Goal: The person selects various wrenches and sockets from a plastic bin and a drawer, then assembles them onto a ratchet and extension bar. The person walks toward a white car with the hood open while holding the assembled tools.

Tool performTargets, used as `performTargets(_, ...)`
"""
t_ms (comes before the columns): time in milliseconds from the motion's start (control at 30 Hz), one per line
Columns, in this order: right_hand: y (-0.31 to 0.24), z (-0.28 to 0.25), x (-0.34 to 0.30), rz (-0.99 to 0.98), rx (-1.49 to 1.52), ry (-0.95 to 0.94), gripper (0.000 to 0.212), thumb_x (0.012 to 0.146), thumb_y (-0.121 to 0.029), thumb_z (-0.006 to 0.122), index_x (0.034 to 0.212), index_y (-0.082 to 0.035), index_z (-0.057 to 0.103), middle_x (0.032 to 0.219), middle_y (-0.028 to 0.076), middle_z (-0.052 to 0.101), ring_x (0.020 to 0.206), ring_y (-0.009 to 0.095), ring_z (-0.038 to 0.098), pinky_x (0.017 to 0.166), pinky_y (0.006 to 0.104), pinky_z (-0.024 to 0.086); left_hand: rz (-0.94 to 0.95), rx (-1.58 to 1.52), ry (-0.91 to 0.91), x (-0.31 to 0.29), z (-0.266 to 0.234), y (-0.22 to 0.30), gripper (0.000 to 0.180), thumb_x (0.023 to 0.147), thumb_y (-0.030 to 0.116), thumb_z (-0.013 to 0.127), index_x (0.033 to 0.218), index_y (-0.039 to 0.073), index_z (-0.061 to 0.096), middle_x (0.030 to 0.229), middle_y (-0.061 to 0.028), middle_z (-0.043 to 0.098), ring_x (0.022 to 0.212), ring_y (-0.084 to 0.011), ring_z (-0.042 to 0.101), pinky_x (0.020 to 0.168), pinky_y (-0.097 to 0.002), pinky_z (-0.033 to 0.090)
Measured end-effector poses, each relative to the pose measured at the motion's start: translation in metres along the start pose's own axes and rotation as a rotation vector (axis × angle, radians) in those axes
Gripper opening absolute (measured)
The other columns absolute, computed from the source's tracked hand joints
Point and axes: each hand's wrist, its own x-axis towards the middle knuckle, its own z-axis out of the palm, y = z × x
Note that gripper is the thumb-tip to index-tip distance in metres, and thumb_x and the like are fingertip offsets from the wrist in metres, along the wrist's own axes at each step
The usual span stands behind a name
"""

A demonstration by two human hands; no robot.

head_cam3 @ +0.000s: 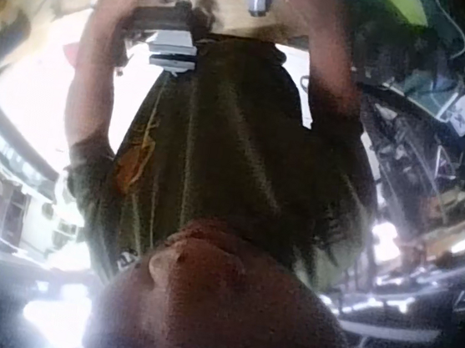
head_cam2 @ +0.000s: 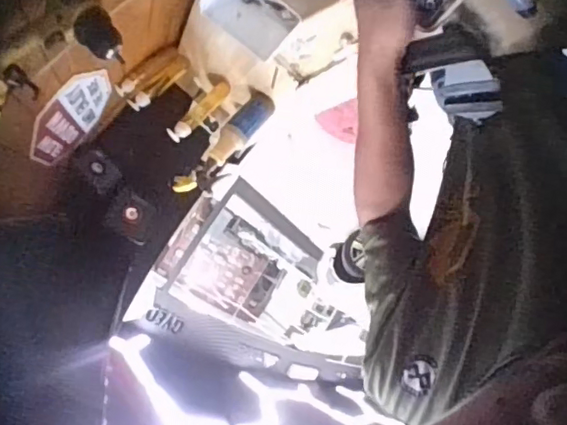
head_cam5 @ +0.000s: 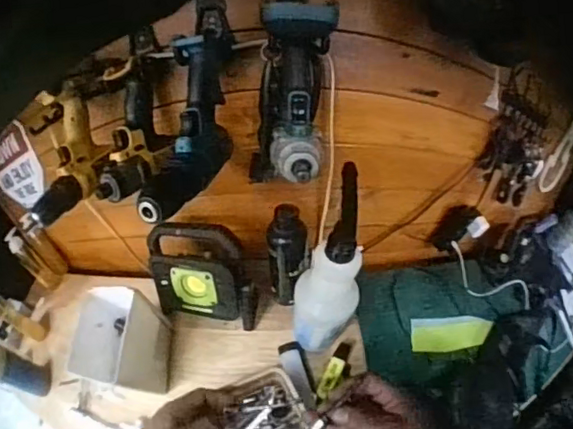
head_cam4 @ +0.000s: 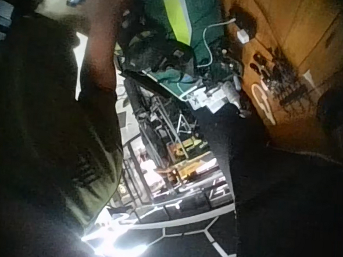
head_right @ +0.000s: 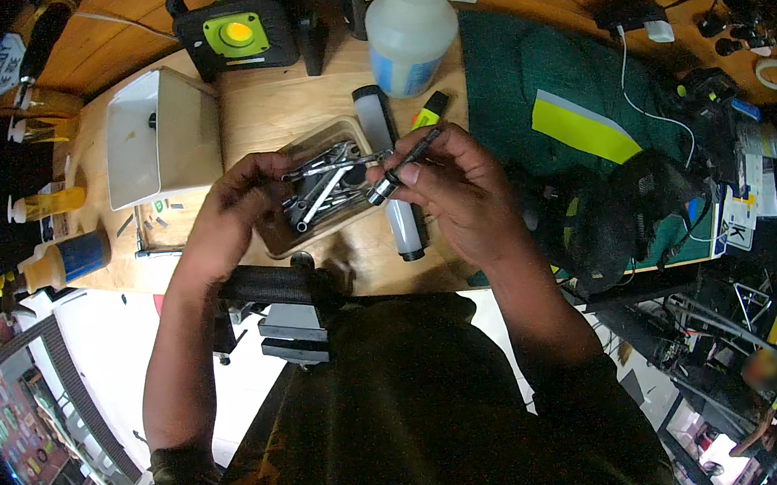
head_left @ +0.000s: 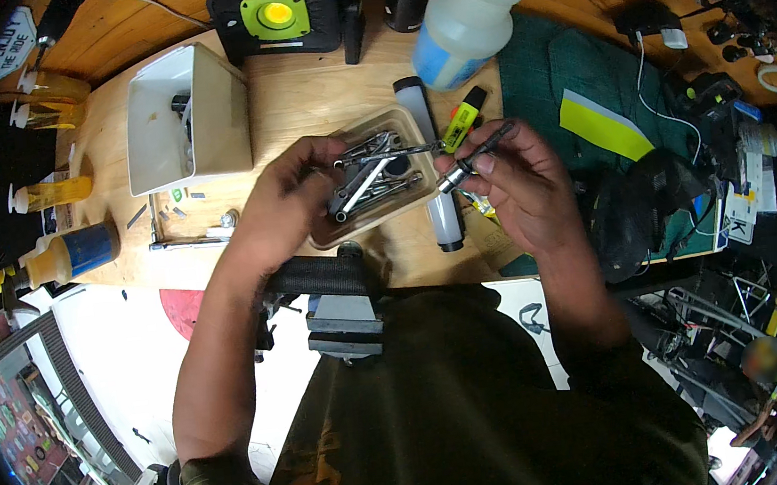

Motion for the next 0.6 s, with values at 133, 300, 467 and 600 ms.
performTargets(133,0.005,0.002,0.006,-0.043,-0.088,-0.017,0.016,0.089,-0.006,0.056,0.104,-0.005,0.055,0.099,0.008,0.062,0.088,0.016,0.061,0.077,0.0319,0.052,-0.059,-0.511,-0.063,-0.002,-0.011,-0.004,0.035,0.079,-0.001,0.047,0.113,-0.003,0.053,0.100,-0.0102,0.058,0.085,-0.0190,0.058,0.081,-0.0300,0.046)
performTargets(300,0.010,0.009,0.010,0.005,0.008,-0.033,0.016,0.089,-0.006,0.057,0.105,-0.004,0.055,0.099,0.008,0.061,0.088,0.016,0.060,0.076,0.0326,0.053,-0.105,-0.511,-0.118,-0.013,-0.016,-0.004,0.034,0.082,-0.004,0.050,0.116,-0.006,0.051,0.111,-0.0135,0.057,0.103,-0.0244,0.060,0.094,-0.0329,0.048)
performTargets(467,0.018,0.018,0.012,0.010,0.031,-0.012,0.015,0.088,-0.005,0.057,0.104,-0.004,0.055,0.098,0.009,0.062,0.089,0.017,0.061,0.076,0.0341,0.054,-0.015,-0.481,-0.026,-0.024,-0.016,-0.004,0.029,0.086,-0.004,0.053,0.115,-0.002,0.053,0.108,-0.0134,0.058,0.101,-0.0254,0.062,0.090,-0.0328,0.051)
performTargets(600,0.021,0.023,0.013,0.027,0.081,-0.036,0.014,0.089,-0.006,0.057,0.103,-0.003,0.055,0.096,0.011,0.063,0.085,0.019,0.063,0.075,0.0346,0.054,-0.048,-0.563,0.001,-0.029,-0.021,-0.007,0.023,0.087,-0.003,0.054,0.110,-0.001,0.053,0.101,-0.0118,0.059,0.097,-0.0253,0.063,0.087,-0.0324,0.053)
